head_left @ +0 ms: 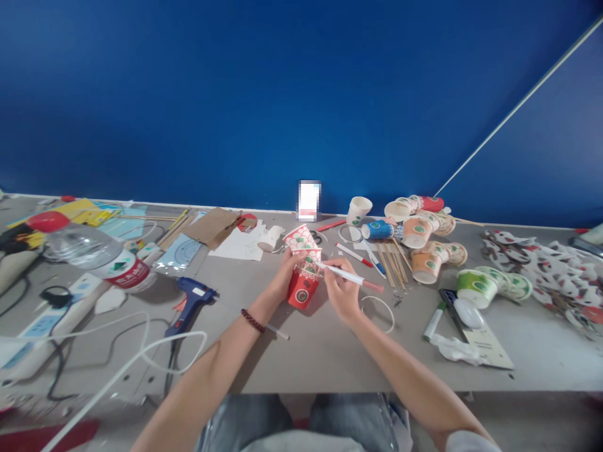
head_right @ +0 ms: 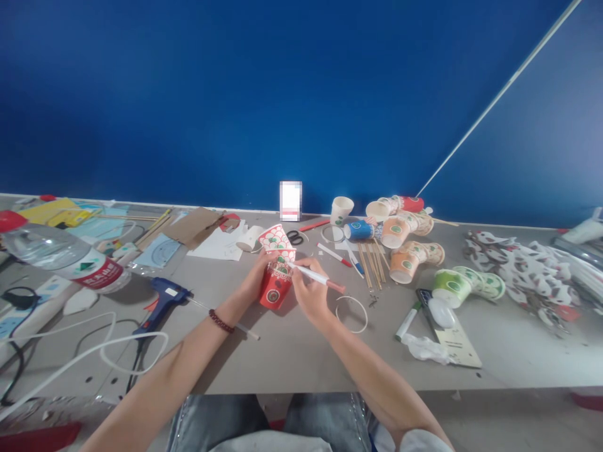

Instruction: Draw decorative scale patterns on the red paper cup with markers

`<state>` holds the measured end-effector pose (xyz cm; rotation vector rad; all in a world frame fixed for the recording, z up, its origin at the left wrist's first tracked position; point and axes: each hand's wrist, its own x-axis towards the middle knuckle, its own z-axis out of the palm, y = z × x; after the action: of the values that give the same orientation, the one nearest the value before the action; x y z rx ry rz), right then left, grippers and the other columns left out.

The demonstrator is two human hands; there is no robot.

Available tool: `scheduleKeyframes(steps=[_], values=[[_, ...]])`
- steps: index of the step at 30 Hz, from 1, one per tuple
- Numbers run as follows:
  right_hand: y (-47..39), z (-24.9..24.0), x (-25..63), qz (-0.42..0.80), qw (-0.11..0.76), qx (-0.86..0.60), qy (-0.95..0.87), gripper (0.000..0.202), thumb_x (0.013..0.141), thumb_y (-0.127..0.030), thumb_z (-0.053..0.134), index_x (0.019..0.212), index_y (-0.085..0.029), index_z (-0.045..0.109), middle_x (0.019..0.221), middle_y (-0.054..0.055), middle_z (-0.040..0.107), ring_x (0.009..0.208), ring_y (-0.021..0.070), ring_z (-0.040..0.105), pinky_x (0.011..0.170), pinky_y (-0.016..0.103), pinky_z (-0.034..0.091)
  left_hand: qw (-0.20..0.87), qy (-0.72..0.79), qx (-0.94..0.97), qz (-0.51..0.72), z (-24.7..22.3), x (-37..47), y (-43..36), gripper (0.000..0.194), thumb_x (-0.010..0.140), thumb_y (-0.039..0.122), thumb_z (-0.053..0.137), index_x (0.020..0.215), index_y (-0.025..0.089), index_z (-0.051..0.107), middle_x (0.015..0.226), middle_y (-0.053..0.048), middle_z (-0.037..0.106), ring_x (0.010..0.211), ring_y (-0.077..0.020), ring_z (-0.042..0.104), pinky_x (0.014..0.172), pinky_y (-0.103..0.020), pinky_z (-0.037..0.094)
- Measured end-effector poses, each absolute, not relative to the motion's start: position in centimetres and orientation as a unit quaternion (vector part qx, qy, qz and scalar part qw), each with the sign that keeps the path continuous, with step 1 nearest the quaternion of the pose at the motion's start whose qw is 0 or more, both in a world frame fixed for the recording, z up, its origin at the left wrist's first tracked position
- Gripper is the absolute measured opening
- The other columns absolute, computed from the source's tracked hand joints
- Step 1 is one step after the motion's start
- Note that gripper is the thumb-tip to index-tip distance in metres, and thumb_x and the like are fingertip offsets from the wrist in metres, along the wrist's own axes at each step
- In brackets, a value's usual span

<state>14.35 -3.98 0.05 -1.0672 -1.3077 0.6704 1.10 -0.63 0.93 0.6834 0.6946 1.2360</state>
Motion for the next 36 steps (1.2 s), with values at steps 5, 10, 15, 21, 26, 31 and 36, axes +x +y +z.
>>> scheduleKeyframes(steps=[5,10,15,21,26,31,36], values=[[-3.86,-0.33,14.45,0.28,0.609,-0.467,-0.577,0.007,0.083,-0.028,0.055,0.082,-0.021,0.057,0.073,0.0,0.059,0.066,0.0151,0.058,0.062,0.029,0.048,0.701,0.315,0.308,0.56,0.69,1.02,-0.46,0.034,0.071,0.028,0.069,0.101,0.02,0.054,0.082,-0.002,0.067,0.068,-0.0172,0.065,0.065,-0.03,0.051],[-3.87,-0.4,14.48,0.289,0.615,-0.458,-0.573,0.008,0.084,-0.028,0.055,0.085,-0.021,0.057,0.075,0.001,0.06,0.068,0.0154,0.06,0.063,0.029,0.048,0.702,0.32,0.305,0.558,0.73,1.05,-0.48,0.035,0.071,0.028,0.07,0.1,0.02,0.053,0.082,-0.002,0.067,0.069,-0.0175,0.065,0.064,-0.03,0.051],[-3.92,-0.08,14.37,0.293,0.621,-0.458,-0.565,0.011,0.085,-0.03,0.056,0.089,-0.02,0.058,0.075,0.001,0.061,0.065,0.0145,0.059,0.059,0.028,0.048,0.702,0.325,0.299,0.558,0.95,1.1,-0.63,0.033,0.072,0.026,0.069,0.1,0.02,0.053,0.084,-0.003,0.067,0.071,-0.0174,0.065,0.066,-0.029,0.051],[-3.91,0.18,14.28,0.288,0.623,-0.457,-0.566,0.012,0.085,-0.032,0.055,0.089,-0.021,0.058,0.077,0.002,0.061,0.066,0.0143,0.059,0.059,0.027,0.048,0.705,0.322,0.305,0.554,0.8,1.06,-0.57,0.036,0.071,0.027,0.069,0.103,0.02,0.053,0.085,-0.003,0.067,0.072,-0.0183,0.065,0.067,-0.03,0.051],[-3.88,-0.16,14.42,0.295,0.619,-0.454,-0.569,0.009,0.085,-0.03,0.056,0.087,-0.021,0.058,0.076,0.001,0.06,0.067,0.0151,0.06,0.061,0.028,0.048,0.699,0.318,0.317,0.557,0.67,1.0,-0.52,0.029,0.074,0.027,0.066,0.1,0.02,0.054,0.085,-0.002,0.066,0.073,-0.017,0.064,0.068,-0.029,0.051],[-3.84,-0.53,14.55,0.282,0.609,-0.464,-0.578,0.008,0.083,-0.029,0.056,0.082,-0.021,0.058,0.074,0.001,0.06,0.068,0.0163,0.06,0.065,0.031,0.048,0.697,0.321,0.312,0.56,0.77,1.05,-0.51,0.032,0.072,0.027,0.068,0.1,0.019,0.053,0.082,-0.002,0.065,0.069,-0.0158,0.063,0.066,-0.029,0.05],[-3.88,-0.38,14.51,0.293,0.614,-0.46,-0.571,0.009,0.083,-0.029,0.056,0.084,-0.021,0.057,0.074,0.001,0.06,0.067,0.0161,0.06,0.063,0.031,0.049,0.697,0.313,0.315,0.564,0.65,1.05,-0.47,0.032,0.073,0.028,0.067,0.1,0.019,0.054,0.083,-0.002,0.065,0.071,-0.0166,0.064,0.067,-0.029,0.051]])
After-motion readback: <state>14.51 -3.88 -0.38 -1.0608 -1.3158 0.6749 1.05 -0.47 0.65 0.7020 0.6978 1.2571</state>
